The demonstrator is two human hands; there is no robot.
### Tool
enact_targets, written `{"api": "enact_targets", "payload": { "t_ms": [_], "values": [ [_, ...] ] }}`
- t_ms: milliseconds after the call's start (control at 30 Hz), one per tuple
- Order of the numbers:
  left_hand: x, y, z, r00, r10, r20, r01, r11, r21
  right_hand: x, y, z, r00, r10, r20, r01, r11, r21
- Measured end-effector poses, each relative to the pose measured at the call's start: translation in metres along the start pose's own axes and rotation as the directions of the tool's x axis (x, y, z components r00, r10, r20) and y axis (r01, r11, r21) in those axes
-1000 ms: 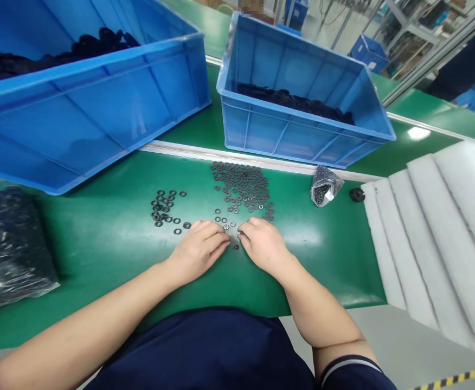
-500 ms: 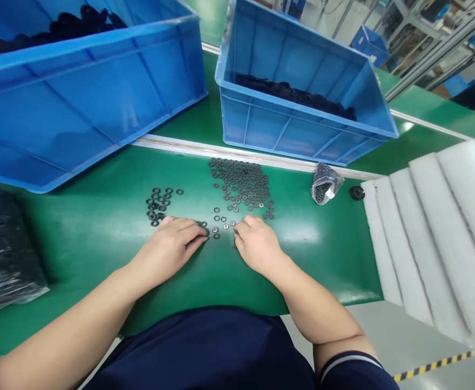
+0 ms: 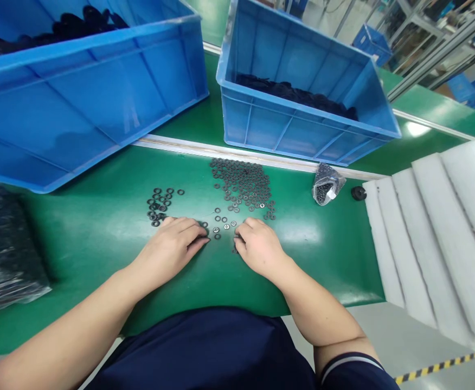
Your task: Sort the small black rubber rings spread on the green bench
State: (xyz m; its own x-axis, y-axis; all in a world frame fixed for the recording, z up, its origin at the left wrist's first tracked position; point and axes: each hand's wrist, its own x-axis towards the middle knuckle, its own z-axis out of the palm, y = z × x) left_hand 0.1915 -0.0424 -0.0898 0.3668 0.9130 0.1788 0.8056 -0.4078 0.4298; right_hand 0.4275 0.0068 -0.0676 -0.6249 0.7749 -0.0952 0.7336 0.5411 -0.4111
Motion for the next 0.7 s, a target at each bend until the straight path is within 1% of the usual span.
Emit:
{"api": "enact_targets", "payload": {
  "t_ms": [100,167,300,400,500,567,633,700],
  "values": [
    [0.002,0.005,0.004,0.999,0.019,-0.043,-0.022,0.997,-0.071,0.0,0.001,-0.001,1.0,-0.009,0.011,0.009,1.0,-0.018],
    [0.005,0.009,0.008,0.996,0.034,-0.08,-0.043,0.994,-0.105,0.0,0.0,0.0,1.0,-0.012,0.019,0.014,0.998,-0.068],
    [0.009,0.012,0.014,0.991,0.079,-0.106,-0.089,0.992,-0.089,0.001,-0.004,0.002,1.0,-0.02,0.01,0.021,0.983,-0.182],
    [0.01,0.012,0.017,0.99,0.091,-0.11,-0.1,0.992,-0.078,0.003,-0.004,0.004,1.0,-0.002,-0.004,0.001,0.976,-0.216],
    [0.011,0.009,0.021,0.991,0.086,-0.106,-0.093,0.994,-0.063,0.005,0.0,0.006,0.999,0.021,-0.04,-0.029,0.978,-0.205],
    [0.012,0.009,0.023,0.993,0.063,-0.098,-0.068,0.997,-0.044,0.006,0.002,0.006,0.997,0.014,-0.07,-0.026,0.984,-0.175],
    [0.012,0.012,0.023,0.996,0.036,-0.086,-0.037,0.999,-0.016,0.004,0.002,0.005,0.993,-0.017,-0.113,0.002,0.991,-0.131],
    [0.011,0.017,0.02,0.998,0.039,-0.041,-0.038,0.998,0.042,-0.001,0.004,0.004,0.98,-0.065,-0.191,0.049,0.995,-0.088]
  ]
}}
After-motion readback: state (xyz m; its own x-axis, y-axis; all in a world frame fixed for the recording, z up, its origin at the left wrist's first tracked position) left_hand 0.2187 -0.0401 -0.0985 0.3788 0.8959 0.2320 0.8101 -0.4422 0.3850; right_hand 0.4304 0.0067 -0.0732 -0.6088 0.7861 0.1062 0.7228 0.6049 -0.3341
